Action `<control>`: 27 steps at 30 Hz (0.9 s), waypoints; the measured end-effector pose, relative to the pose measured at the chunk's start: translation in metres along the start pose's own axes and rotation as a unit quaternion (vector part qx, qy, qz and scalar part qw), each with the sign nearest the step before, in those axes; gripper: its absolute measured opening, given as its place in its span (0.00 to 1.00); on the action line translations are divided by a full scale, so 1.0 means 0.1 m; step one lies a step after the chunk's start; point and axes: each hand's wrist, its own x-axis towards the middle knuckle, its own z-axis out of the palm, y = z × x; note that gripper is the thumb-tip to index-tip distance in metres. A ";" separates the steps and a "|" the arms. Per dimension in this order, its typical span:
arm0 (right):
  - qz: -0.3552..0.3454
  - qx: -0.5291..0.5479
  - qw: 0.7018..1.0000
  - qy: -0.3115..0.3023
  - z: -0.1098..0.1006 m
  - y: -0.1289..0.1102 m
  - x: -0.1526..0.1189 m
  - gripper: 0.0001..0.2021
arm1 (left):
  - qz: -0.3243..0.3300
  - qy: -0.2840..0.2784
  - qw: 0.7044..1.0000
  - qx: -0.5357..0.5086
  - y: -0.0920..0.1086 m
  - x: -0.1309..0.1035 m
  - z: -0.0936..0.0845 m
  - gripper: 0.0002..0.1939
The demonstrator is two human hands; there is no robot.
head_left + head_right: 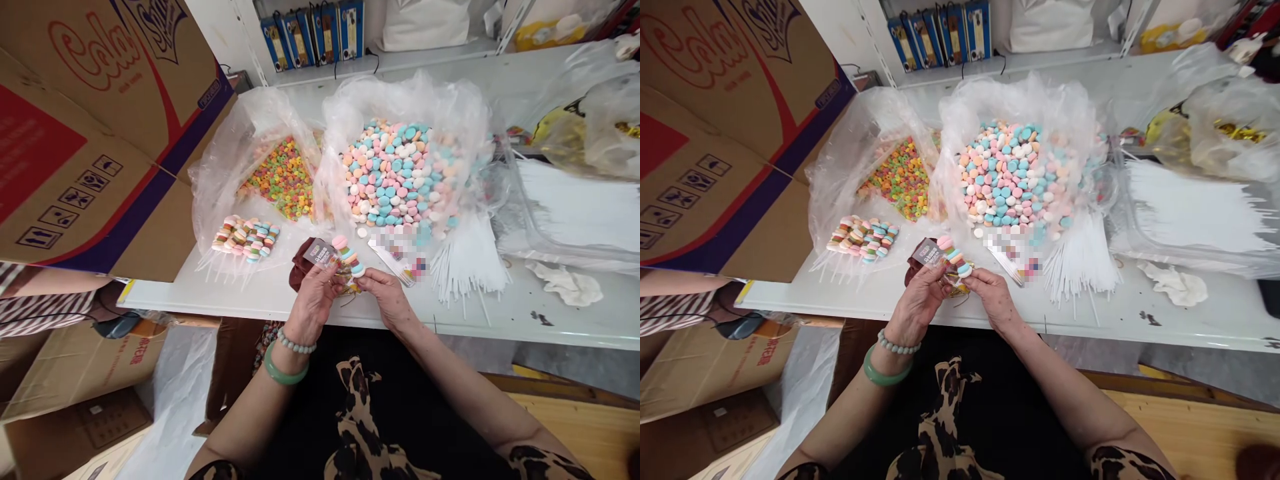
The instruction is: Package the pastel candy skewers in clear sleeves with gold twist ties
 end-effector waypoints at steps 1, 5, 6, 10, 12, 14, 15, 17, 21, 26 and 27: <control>-0.005 -0.003 1.000 -0.003 0.00 0.00 0.00 0.09 | -0.017 -0.023 1.000 0.005 -0.02 -0.01 0.01 0.19; -0.012 -0.008 1.000 -0.018 -0.01 -0.02 0.00 0.08 | -0.045 -0.040 0.998 0.017 -0.11 -0.01 -0.01 0.20; -0.013 -0.010 1.000 -0.014 -0.02 -0.03 0.00 0.08 | -0.034 -0.024 0.999 0.020 -0.12 0.00 -0.01 0.20; 0.024 0.006 1.000 -0.005 -0.04 -0.04 -0.01 0.11 | 0.039 0.051 0.998 0.012 -0.15 0.05 0.00 0.18; 0.052 0.023 0.998 -0.019 -0.02 -0.04 -0.01 0.12 | 0.068 0.068 0.995 -0.001 -0.17 0.05 0.02 0.18; 0.056 0.030 0.998 -0.025 0.02 -0.04 0.00 0.11 | 0.085 0.070 0.994 -0.003 -0.20 0.05 0.03 0.19; 0.052 0.028 0.998 -0.023 0.04 -0.04 0.01 0.11 | 0.088 0.066 0.994 -0.001 -0.21 0.06 0.03 0.19; 0.043 0.017 0.999 -0.012 0.06 -0.05 0.03 0.09 | 0.076 0.048 0.996 0.004 -0.22 0.06 0.01 0.20; 0.046 -0.011 0.999 0.003 0.05 -0.08 0.06 0.08 | 0.022 0.018 0.999 0.036 -0.16 0.07 -0.07 0.23; 0.044 -0.019 0.999 0.001 0.04 -0.06 0.08 0.09 | 0.007 0.008 0.999 0.043 -0.06 0.09 -0.16 0.24; 0.043 -0.020 0.999 0.001 0.05 -0.05 0.08 0.09 | 0.004 0.015 0.999 0.039 -0.05 0.10 -0.17 0.23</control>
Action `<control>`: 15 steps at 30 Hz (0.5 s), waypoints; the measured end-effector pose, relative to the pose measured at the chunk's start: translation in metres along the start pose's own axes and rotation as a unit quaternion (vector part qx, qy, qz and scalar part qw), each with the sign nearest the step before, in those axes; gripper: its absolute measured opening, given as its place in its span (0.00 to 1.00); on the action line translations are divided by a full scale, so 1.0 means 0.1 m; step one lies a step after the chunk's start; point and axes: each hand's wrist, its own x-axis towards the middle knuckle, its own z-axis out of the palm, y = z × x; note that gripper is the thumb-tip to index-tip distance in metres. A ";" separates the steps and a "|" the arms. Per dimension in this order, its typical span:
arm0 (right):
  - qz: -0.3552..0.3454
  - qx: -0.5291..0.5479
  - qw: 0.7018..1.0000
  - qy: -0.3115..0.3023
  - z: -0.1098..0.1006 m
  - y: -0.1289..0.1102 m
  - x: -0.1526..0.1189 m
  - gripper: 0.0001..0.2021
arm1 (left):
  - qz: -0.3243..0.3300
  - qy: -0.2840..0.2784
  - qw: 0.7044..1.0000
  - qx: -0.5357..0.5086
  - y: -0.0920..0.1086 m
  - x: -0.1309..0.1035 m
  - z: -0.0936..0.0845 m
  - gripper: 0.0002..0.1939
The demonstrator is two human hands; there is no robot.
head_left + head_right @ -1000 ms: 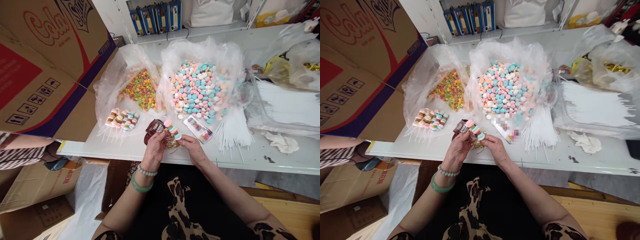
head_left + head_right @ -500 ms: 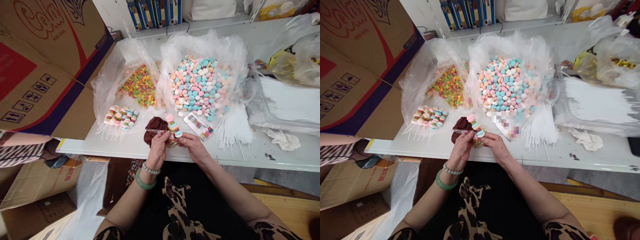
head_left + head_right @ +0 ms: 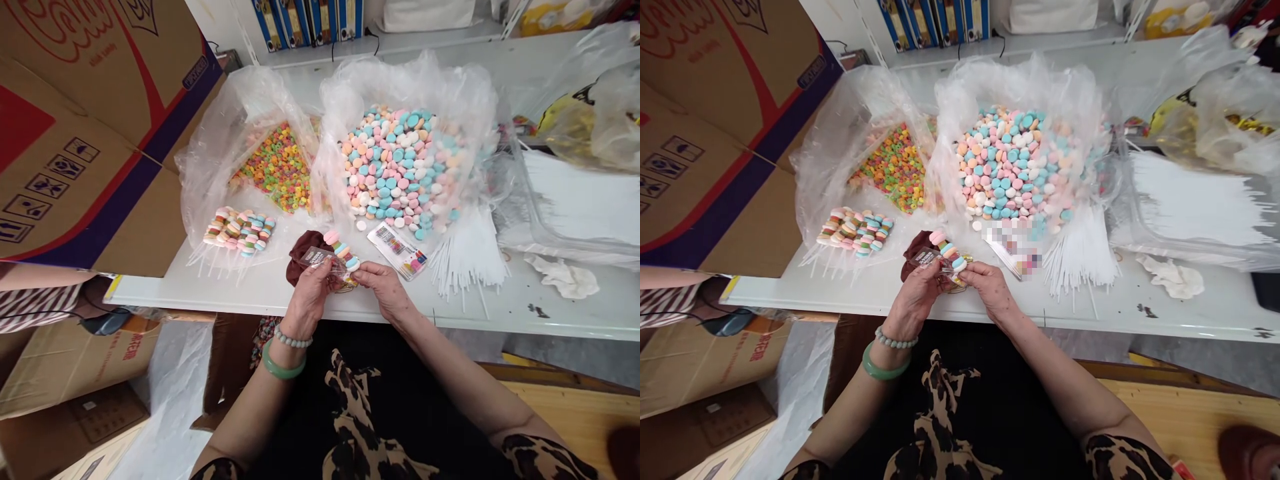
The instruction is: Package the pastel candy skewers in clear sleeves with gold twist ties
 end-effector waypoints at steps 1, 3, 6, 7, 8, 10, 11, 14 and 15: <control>-0.002 -0.003 1.000 0.000 0.00 0.00 0.00 0.09 | -0.001 0.013 1.000 -0.005 0.00 0.01 -0.01 0.22; -0.013 -0.014 1.000 -0.001 0.00 0.01 0.00 0.09 | 0.003 0.044 0.999 -0.021 0.00 0.04 -0.03 0.18; -0.038 -0.035 0.999 0.007 -0.06 0.00 -0.02 0.09 | 0.003 0.046 0.997 -0.062 0.02 0.08 -0.07 0.14; -0.041 -0.044 0.998 0.012 -0.09 -0.01 -0.03 0.09 | 0.004 0.042 0.996 -0.081 0.04 0.10 -0.09 0.12; -0.041 -0.054 0.998 0.018 -0.12 -0.02 -0.05 0.09 | 0.005 0.045 0.994 -0.102 0.07 0.11 -0.12 0.11; -0.040 -0.083 0.996 0.022 -0.18 -0.04 -0.10 0.10 | 0.002 0.066 0.986 -0.151 0.16 0.13 -0.17 0.07; -0.043 -0.098 0.994 0.022 -0.20 -0.04 -0.12 0.10 | -0.001 0.081 0.981 -0.176 0.21 0.14 -0.19 0.05; -0.068 -0.140 0.988 0.010 -0.22 -0.03 -0.18 0.11 | -0.011 0.116 0.963 -0.245 0.36 0.14 -0.25 0.07; -0.078 -0.151 0.985 0.006 -0.21 -0.02 -0.20 0.11 | -0.011 0.119 0.957 -0.264 0.40 0.13 -0.26 0.08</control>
